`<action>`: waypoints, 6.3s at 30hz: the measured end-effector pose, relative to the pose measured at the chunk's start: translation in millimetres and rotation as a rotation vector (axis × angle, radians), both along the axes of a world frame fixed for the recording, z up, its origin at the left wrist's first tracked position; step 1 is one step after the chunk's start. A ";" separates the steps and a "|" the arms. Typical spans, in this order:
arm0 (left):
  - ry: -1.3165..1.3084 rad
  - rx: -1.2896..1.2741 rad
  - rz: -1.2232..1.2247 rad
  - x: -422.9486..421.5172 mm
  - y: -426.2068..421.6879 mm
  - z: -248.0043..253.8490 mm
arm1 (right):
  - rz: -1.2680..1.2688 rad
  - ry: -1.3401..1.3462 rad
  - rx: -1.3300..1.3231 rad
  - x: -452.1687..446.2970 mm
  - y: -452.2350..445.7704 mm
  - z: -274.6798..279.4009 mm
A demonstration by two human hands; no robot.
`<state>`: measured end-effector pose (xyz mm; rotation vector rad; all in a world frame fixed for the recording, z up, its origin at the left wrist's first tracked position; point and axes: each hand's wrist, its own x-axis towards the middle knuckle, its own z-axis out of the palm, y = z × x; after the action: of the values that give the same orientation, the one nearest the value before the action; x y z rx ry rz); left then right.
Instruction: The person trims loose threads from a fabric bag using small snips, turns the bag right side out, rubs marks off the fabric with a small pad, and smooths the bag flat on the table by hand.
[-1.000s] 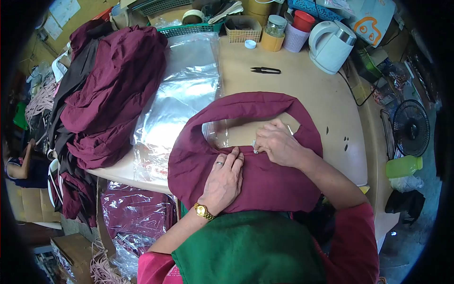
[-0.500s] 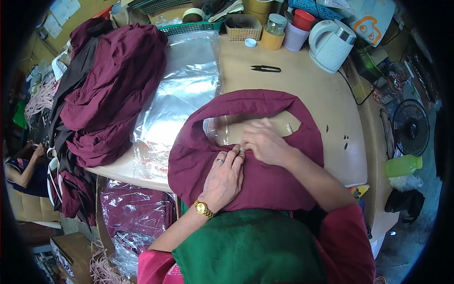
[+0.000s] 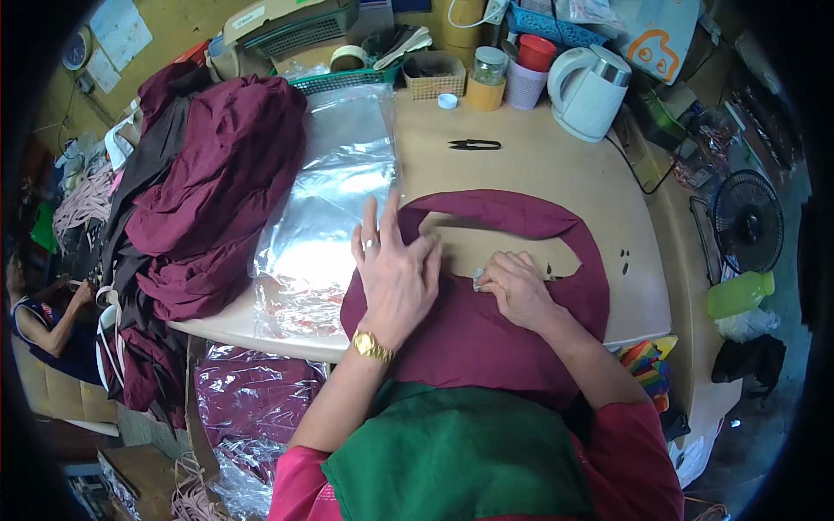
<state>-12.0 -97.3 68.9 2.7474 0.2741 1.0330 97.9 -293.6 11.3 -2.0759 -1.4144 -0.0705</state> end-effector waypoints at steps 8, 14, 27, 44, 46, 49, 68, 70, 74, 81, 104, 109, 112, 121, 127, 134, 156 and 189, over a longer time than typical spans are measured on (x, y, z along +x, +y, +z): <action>0.151 -0.324 -0.087 30.7 24.0 -37.2 | 0.004 0.059 0.045 0.0 1.3 3.2; 0.153 -0.935 -0.300 11.5 35.2 -65.7 | 0.002 0.358 0.223 44.4 46.2 9.9; 0.277 -1.643 -0.485 4.3 45.2 -59.8 | -0.038 0.027 0.169 19.3 112.1 -3.0; 0.109 -1.630 -0.523 10.2 47.0 -79.2 | -0.025 -0.036 0.138 -5.6 110.2 3.8; 0.122 -1.679 -0.508 13.3 46.0 -82.6 | -0.050 -0.035 0.112 6.2 117.7 3.9; 0.199 -1.499 -0.373 13.8 37.9 -69.3 | -0.197 0.471 0.180 37.9 128.4 -11.8; 0.143 -1.603 -0.542 9.3 45.8 -84.6 | -0.020 0.235 0.218 -12.2 107.8 -5.8; 0.136 -1.659 -0.560 11.5 48.9 -86.7 | -0.063 0.212 0.222 -4.2 118.9 -8.7; 0.167 -1.609 -0.557 9.1 48.7 -85.8 | -0.058 0.154 0.208 -17.7 112.3 -2.5; 0.134 -1.670 -0.576 12.4 47.5 -88.3 | -0.131 0.123 0.244 2.1 131.5 -7.1; 0.043 -1.576 -0.489 13.7 38.1 -82.7 | -0.211 0.123 0.065 -20.1 90.5 -5.4; 0.130 -1.563 -0.464 12.1 39.0 -72.5 | -0.254 0.051 0.204 1.5 107.7 -7.2; 0.074 -1.542 -0.483 12.6 39.0 -77.6 | -0.265 0.092 0.119 -12.4 98.7 -3.2; 0.136 -1.579 -0.461 11.2 39.7 -74.9 | -0.271 0.117 0.187 0.2 105.4 -12.7; 0.069 -1.634 -0.500 12.0 37.3 -72.5 | -0.211 0.119 0.207 -17.9 90.8 -11.9; 0.087 -1.568 -0.492 11.9 39.7 -75.1 | -0.238 0.220 0.189 -12.6 99.9 -11.0; 0.069 -1.544 -0.493 14.0 39.2 -78.6 | -0.286 0.174 0.191 -11.9 99.5 -12.6; 0.284 -0.156 -0.375 25.1 -43.7 -38.3 | -0.490 0.127 0.211 67.3 58.8 57.8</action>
<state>13.0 -141.0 30.5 2.6531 -0.1159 0.5063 165.3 -234.8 69.1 -2.1572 -0.7645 -0.2701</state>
